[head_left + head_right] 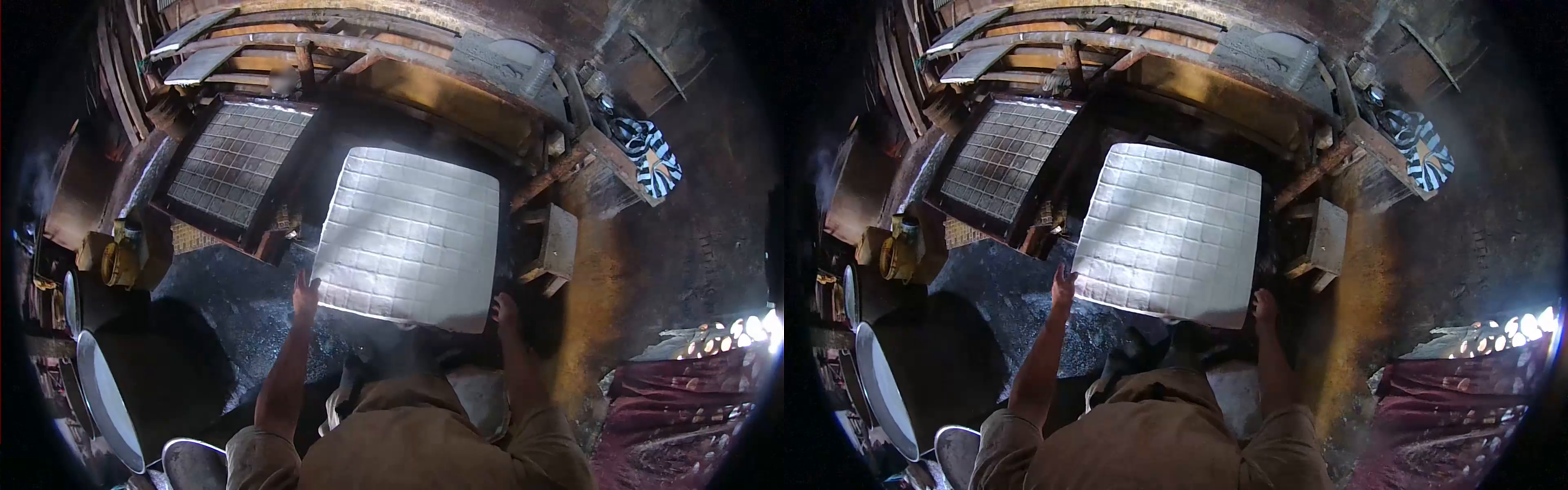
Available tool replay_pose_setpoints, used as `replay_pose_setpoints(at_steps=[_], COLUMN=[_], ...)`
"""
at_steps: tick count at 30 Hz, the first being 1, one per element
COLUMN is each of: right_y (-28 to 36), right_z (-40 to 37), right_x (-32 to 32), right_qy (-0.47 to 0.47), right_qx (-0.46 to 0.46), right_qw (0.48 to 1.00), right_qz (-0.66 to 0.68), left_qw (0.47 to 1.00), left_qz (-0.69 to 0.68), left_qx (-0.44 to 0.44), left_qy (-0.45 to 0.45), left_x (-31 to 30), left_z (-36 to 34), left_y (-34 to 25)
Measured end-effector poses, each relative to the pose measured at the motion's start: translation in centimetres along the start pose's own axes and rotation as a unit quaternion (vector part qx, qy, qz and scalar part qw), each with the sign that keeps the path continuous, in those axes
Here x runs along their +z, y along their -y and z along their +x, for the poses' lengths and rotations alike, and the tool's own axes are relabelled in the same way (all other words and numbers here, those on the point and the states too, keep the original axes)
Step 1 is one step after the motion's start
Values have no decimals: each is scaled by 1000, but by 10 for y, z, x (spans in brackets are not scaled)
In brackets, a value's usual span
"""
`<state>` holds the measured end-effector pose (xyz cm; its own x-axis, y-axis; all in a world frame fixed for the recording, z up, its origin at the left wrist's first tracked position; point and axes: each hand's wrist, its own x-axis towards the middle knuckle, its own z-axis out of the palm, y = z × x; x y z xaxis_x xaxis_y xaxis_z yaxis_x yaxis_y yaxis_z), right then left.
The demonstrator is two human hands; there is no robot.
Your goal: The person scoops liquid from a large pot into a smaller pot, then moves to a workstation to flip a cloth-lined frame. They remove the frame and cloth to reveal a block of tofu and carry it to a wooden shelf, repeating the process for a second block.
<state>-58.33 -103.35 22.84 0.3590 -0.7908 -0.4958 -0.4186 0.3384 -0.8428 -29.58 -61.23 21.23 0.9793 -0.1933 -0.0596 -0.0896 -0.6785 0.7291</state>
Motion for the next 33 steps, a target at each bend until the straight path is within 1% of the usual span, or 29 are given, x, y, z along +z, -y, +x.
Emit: replay_pose_setpoints(at_steps=[1, 2, 3, 5, 6, 7, 8, 9, 10, 11, 12, 14, 15, 16, 17, 18, 19, 20, 21, 22, 23, 25, 26, 28, 29, 30, 31, 32, 33], right_y=[-12, -29, -38, -27, -28, -30, -42, -49, -45, -36, -30, -10, 0, 5, 3, 2, 12, 35, 48, 50, 53, 58, 60, 44, 10, 6, 4, 24, 38], right_z=[0, 8, 14, -5, -12, -19, -22, -19, -15, -17, -11, 8, 19, 40, 66, 83, 92, 96, 100, 107, 114, 122, 123, 126, 136, 138, 139, 123, 112], right_x=[1, 1, 3, 10, 19, 27, 32, 37, 35, 28, 22, 25, 31, 35, 35, 34, 40, 51, 58, 53, 43, 20, 9, -15, -32, -29, -26, -1, 21], right_qy=[2, 7, 11, 55, 76, 97, 11, -76, -72, -13, 47, 30, 9, 11, 4, -4, -5, 55, 109, 103, 111, 109, 78, 48, 4, -11, -37, 11, 57], right_qx=[6, -10, -27, -60, -75, -91, -168, -243, -242, -195, -147, -105, -67, -66, -110, -152, -146, -98, -47, -43, 81, 206, 130, 55, -120, -209, -294, -164, -15], right_qw=[1000, 999, 998, 995, 993, 990, 982, 944, 945, 966, 978, 988, 994, 994, 987, 976, 977, 994, 979, 980, 991, 957, 951, 927, 879, 841, 791, 941, 998], right_qz=[1, 32, 62, 53, 48, 45, -85, -211, -207, -172, -137, -112, -85, -85, -119, -153, -156, 4, 165, 164, -4, -172, -271, -367, -462, -499, -535, -296, -28], left_qw=[998, 993, 980, 939, 980, 991, 984, 969, 993, 988, 989, 978, 987, 987, 990, 987, 982, 983, 969, 950, 948, 960, 962, 945, 950, 950, 964, 968, 971], left_qz=[2, -74, -153, -224, -82, 63, 136, 209, 41, -126, -121, -102, 30, 31, -73, -115, -156, -136, -198, -258, -259, -200, -181, -225, -215, -215, -157, -126, -95], left_qx=[44, 76, -63, -202, -107, -9, 42, 91, 62, 30, 28, -99, -50, -52, 11, 12, 15, -43, -35, -31, -33, -63, -73, -124, -143, -144, -87, -60, -32], left_qy=[34, 53, 112, 167, 146, 121, 110, 91, 89, 86, 85, 154, 149, 149, 117, 109, 101, 116, 144, 174, 182, 188, 191, 202, 175, 174, 198, 209, 219], left_x=[0, 11, 9, 11, 15, 19, 21, 23, 25, 26, 18, -8, 9, 30, 50, 54, 57, 51, 53, 58, 61, 66, 69, 68, 75, 81, 85, 86, 86], left_z=[4, 11, 16, 20, 11, 1, -3, -7, -7, -1, 13, 36, 54, 79, 103, 118, 134, 149, 159, 170, 178, 189, 193, 191, 190, 193, 196, 197, 198], left_y=[26, 53, 53, 48, 47, 46, 50, 55, 66, 72, 51, -22, 11, 33, 51, 37, 20, -21, -26, -26, -26, -23, -21, -14, -2, 19, 42, 50, 57])
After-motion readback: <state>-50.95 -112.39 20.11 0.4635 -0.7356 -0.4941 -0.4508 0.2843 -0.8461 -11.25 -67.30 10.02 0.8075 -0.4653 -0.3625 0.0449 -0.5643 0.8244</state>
